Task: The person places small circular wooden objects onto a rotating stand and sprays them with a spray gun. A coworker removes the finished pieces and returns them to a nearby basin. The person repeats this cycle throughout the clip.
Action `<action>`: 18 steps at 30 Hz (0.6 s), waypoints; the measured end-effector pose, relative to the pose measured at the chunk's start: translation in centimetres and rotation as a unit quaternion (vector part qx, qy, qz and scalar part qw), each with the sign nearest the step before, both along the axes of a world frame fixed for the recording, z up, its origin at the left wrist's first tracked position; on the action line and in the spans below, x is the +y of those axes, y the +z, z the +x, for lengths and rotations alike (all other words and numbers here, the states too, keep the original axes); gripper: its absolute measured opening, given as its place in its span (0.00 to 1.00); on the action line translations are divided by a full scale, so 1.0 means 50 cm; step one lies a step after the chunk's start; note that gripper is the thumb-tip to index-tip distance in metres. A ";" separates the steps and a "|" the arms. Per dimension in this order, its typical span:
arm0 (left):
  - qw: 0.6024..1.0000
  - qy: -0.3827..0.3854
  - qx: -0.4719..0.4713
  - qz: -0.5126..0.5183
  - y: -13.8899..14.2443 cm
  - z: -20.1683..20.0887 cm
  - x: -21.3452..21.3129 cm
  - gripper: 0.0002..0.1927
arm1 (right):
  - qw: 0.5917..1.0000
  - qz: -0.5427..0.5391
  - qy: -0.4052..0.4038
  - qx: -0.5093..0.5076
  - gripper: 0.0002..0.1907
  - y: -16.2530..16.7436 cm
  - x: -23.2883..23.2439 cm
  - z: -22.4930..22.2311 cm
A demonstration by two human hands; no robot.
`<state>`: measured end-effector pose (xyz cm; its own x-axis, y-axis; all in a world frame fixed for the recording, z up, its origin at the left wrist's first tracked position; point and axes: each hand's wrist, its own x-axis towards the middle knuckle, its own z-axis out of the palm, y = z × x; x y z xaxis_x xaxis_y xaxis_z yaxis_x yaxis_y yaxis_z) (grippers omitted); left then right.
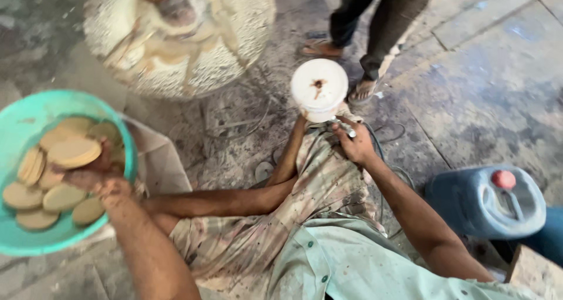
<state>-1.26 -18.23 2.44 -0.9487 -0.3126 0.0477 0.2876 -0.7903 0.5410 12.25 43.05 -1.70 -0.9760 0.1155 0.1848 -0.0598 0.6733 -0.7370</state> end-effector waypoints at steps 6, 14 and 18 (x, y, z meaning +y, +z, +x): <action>0.998 -0.006 0.055 0.028 0.044 0.046 0.085 0.54 | 0.998 -0.053 0.010 -0.012 0.30 0.005 -0.006 -0.013; 0.989 0.029 0.055 -0.137 0.147 0.006 0.276 0.44 | 0.997 -0.074 0.008 -0.034 0.31 0.040 -0.018 -0.004; 0.988 0.027 0.042 -0.143 0.166 -0.045 0.333 0.36 | 0.997 -0.062 0.024 0.033 0.33 0.035 -0.016 -0.005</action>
